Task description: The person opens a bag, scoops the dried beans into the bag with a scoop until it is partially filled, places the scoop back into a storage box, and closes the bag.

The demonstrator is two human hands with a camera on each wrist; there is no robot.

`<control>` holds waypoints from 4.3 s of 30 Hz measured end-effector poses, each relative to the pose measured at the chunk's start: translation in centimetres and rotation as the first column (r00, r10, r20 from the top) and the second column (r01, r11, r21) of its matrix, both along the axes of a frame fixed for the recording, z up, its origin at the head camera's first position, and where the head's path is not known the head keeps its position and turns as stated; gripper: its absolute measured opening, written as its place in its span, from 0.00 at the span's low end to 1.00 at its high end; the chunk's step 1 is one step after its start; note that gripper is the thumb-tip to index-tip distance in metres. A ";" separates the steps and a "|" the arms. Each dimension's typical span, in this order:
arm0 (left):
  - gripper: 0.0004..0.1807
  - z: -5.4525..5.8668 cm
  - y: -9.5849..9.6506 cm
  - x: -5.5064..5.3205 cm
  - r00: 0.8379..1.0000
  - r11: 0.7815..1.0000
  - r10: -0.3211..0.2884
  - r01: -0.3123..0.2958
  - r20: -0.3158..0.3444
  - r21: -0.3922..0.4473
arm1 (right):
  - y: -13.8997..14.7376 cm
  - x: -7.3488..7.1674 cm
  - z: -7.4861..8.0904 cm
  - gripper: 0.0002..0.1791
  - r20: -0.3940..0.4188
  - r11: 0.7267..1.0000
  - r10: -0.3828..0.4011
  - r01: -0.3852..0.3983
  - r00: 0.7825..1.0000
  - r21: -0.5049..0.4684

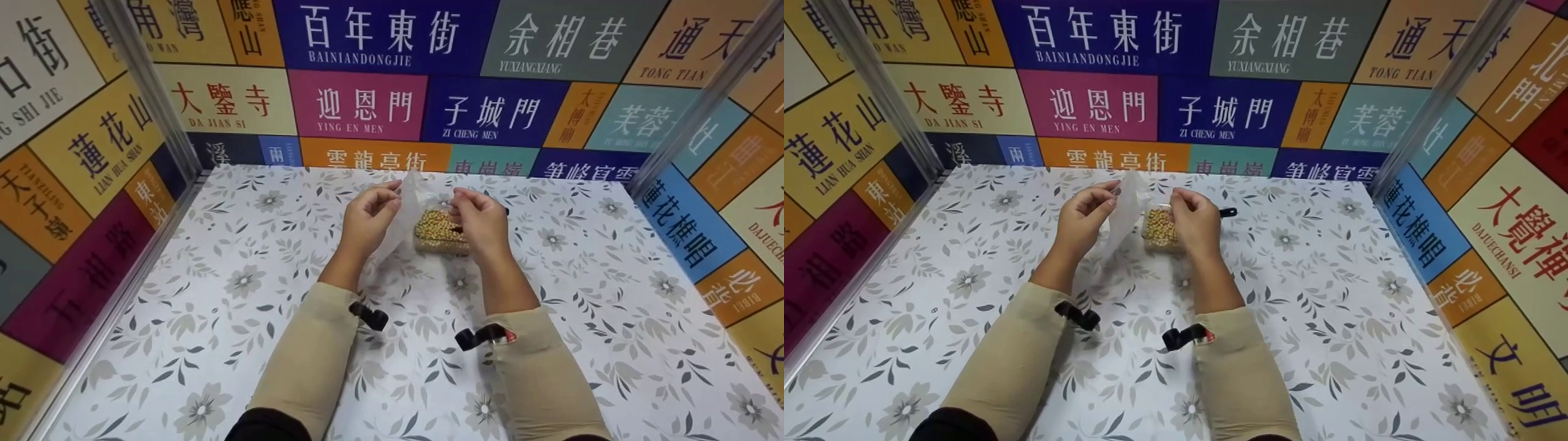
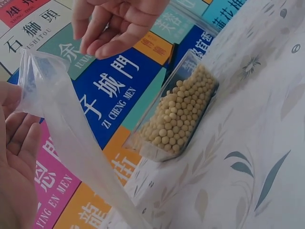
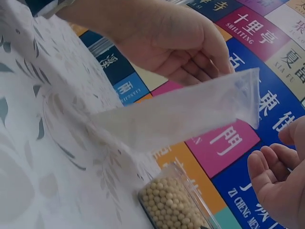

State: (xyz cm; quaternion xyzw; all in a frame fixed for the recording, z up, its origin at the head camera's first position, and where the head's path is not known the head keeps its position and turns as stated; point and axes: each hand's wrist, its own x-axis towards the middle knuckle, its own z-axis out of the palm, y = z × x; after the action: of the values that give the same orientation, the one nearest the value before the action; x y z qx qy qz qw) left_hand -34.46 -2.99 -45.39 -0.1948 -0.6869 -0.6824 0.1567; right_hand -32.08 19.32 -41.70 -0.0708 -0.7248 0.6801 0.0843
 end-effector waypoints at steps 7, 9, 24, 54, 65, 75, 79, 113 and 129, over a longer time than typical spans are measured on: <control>0.06 0.0 -1.3 -0.2 0.999 0.998 0.052 -0.052 0.015 -0.021 | 3.4 -0.6 -0.9 0.22 -0.004 0.994 -0.008 0.009 1.000 0.110; 0.06 0.0 -1.8 -0.1 0.998 0.998 0.064 -0.063 0.019 -0.028 | 4.4 -0.6 -1.1 0.23 -0.028 0.989 -0.010 0.014 1.000 0.146; 0.06 -0.2 -2.7 -0.3 0.996 0.997 0.076 -0.075 0.040 -0.028 | 9.7 -1.8 -2.8 0.28 -0.028 0.831 0.041 -0.018 0.999 0.556; 0.04 -0.5 -1.7 0.0 0.989 0.991 0.136 -0.135 0.064 -0.019 | 9.1 -5.2 -4.4 0.21 0.157 0.403 0.266 -0.257 0.951 0.878; 0.04 -0.5 -1.6 0.0 0.991 0.991 0.130 -0.130 0.040 -0.010 | 10.3 -4.9 -5.2 0.22 0.171 0.615 0.277 -0.311 0.946 0.724; 0.05 -0.6 -1.5 0.0 0.992 0.992 0.125 -0.125 0.034 0.004 | 10.9 -4.2 -5.9 0.22 0.196 0.828 0.282 -0.341 0.939 0.445; 0.06 -0.7 -1.6 0.0 0.992 0.993 0.122 -0.121 0.030 -0.007 | 10.7 -3.8 -5.7 0.24 0.194 0.867 0.278 -0.333 0.941 0.371; 0.05 -0.4 -1.6 0.3 0.990 0.989 0.138 -0.136 0.039 -0.053 | 5.7 -2.7 4.2 0.22 0.087 0.825 0.356 -0.357 0.930 0.438; 0.07 0.4 -1.5 0.5 0.991 0.988 0.135 -0.135 -0.011 -0.068 | 1.2 -3.2 9.7 0.20 0.098 0.413 0.417 -0.284 0.904 0.866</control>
State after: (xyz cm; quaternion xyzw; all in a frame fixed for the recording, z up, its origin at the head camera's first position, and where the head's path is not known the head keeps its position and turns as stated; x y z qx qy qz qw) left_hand -34.00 -4.49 -44.96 -0.1554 -0.7210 -0.6456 0.1980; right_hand -35.24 20.51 -31.96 0.1796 -0.9565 0.2297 0.0120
